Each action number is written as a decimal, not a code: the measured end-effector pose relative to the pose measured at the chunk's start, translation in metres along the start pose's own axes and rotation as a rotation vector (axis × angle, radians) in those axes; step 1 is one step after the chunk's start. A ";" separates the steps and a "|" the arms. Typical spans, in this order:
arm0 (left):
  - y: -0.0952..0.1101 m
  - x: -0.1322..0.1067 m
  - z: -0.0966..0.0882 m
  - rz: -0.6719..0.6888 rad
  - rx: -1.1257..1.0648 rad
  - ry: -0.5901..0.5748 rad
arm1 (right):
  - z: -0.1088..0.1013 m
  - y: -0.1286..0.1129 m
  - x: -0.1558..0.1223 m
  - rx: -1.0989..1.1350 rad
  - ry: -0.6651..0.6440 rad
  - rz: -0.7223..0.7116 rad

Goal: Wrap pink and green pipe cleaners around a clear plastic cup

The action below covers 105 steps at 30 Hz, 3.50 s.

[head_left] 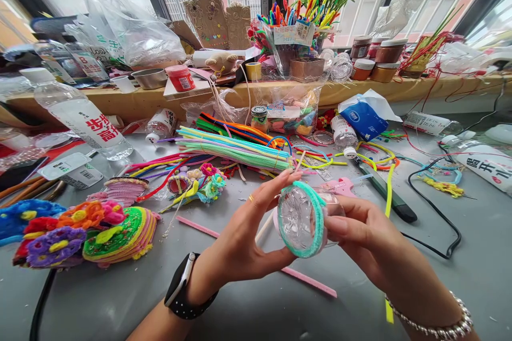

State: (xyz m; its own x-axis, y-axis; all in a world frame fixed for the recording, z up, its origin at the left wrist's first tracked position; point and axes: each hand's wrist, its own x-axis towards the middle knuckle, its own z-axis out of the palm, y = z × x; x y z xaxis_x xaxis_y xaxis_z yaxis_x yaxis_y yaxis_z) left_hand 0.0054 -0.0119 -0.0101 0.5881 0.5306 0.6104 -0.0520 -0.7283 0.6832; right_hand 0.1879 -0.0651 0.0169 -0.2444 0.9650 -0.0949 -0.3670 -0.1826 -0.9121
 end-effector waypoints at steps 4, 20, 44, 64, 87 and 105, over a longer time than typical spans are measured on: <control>0.000 0.000 0.000 -0.012 -0.010 -0.002 | 0.000 0.001 0.001 0.018 -0.010 -0.005; 0.002 0.003 -0.001 0.021 0.081 0.013 | 0.000 0.001 -0.001 0.019 -0.020 -0.029; -0.002 0.001 0.000 0.131 0.168 0.032 | -0.001 0.001 -0.002 0.034 -0.012 -0.010; -0.002 -0.001 0.002 0.080 0.133 0.027 | 0.001 -0.003 0.000 -0.045 0.028 -0.007; -0.003 -0.001 0.003 0.026 0.093 0.020 | 0.002 -0.002 0.002 -0.021 0.024 0.003; 0.002 0.003 0.001 -0.117 -0.002 -0.004 | -0.003 0.003 0.002 -0.163 0.026 -0.030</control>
State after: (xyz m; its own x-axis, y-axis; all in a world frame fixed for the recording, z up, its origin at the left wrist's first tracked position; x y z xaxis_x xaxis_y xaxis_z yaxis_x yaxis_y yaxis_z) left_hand 0.0078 -0.0125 -0.0074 0.5935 0.6099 0.5252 0.0149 -0.6607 0.7505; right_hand 0.1889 -0.0631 0.0130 -0.2115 0.9745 -0.0749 -0.2226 -0.1227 -0.9672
